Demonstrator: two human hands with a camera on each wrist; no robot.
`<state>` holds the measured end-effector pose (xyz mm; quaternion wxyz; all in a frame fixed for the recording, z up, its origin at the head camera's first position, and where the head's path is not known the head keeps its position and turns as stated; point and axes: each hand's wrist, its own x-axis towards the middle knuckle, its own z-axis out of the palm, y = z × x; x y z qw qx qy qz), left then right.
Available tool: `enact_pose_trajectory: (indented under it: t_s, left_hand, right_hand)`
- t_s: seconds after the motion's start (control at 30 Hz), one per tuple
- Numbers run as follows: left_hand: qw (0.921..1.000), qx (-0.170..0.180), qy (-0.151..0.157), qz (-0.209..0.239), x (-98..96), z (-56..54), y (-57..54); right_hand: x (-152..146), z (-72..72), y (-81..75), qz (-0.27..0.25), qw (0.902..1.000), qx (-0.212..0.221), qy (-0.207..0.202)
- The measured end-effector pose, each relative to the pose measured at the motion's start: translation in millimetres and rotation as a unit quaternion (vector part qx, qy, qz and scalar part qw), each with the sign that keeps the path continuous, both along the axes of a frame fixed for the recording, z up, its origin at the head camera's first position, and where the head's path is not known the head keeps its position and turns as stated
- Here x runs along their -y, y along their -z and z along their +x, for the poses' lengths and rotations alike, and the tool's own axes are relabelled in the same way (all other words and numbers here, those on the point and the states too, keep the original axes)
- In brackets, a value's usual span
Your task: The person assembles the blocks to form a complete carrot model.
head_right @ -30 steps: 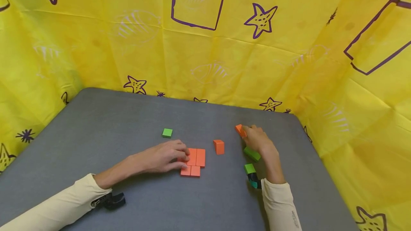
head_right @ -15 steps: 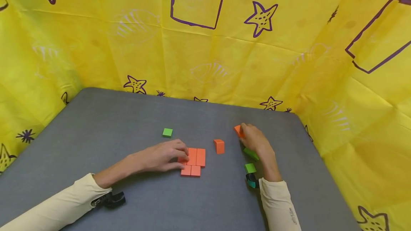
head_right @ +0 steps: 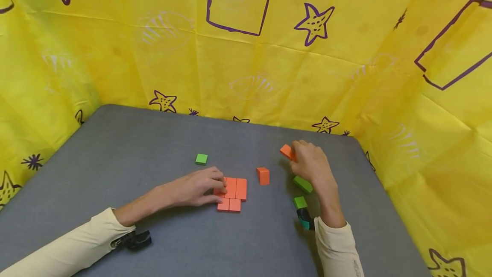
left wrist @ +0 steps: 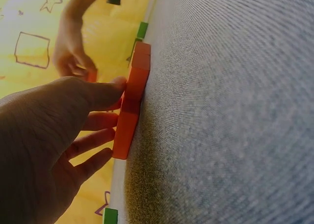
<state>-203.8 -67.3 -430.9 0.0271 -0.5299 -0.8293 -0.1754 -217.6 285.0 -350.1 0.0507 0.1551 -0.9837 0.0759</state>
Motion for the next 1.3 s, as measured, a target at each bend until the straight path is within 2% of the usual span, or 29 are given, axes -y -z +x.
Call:
enact_pose_trajectory:
  t_s: [0.13,0.3,0.43,0.6,0.73,0.9,0.97,1.17,1.3]
  left_hand:
    - [1.0,0.004,0.0,0.002,-0.5,0.6,0.3]
    - [0.9999,0.01,-0.003,0.004,-1.1,0.2,0.7]
    - [1.0,0.008,-0.002,0.005,-1.0,0.2,1.1]
    - [0.9999,0.0,0.001,0.016,-0.4,0.0,1.4]
    - [0.9997,-0.009,0.004,0.023,-0.4,-0.2,1.5]
    - [0.9994,-0.021,0.01,0.027,-0.7,-1.0,2.7]
    - [0.9993,-0.023,0.012,0.027,-0.7,-1.3,3.1]
    - [0.9997,-0.008,0.007,0.024,-1.0,-1.4,2.9]
    - [0.9997,-0.004,0.006,0.022,-1.1,-1.7,2.7]
  right_hand:
    - [8.2,12.6,-15.7,-0.026,0.9989,-0.014,-0.035]
    - [23.4,25.5,-28.6,-0.029,0.99,0.012,-0.138]
    - [44.7,35.5,-28.8,-0.022,0.9706,0.081,-0.226]
    - [80.2,44.5,-17.5,0.003,0.9406,0.169,-0.294]
    - [102.7,49.1,-6.1,0.028,0.9233,0.222,-0.313]
    - [119.4,54.6,3.7,0.047,0.9164,0.249,-0.31]
    - [124.5,56.5,6.6,0.061,0.9151,0.252,-0.309]
    - [135.1,60.1,13.3,0.124,0.9162,0.222,-0.31]
    - [136.4,61.8,15.0,0.127,0.9213,0.215,-0.298]
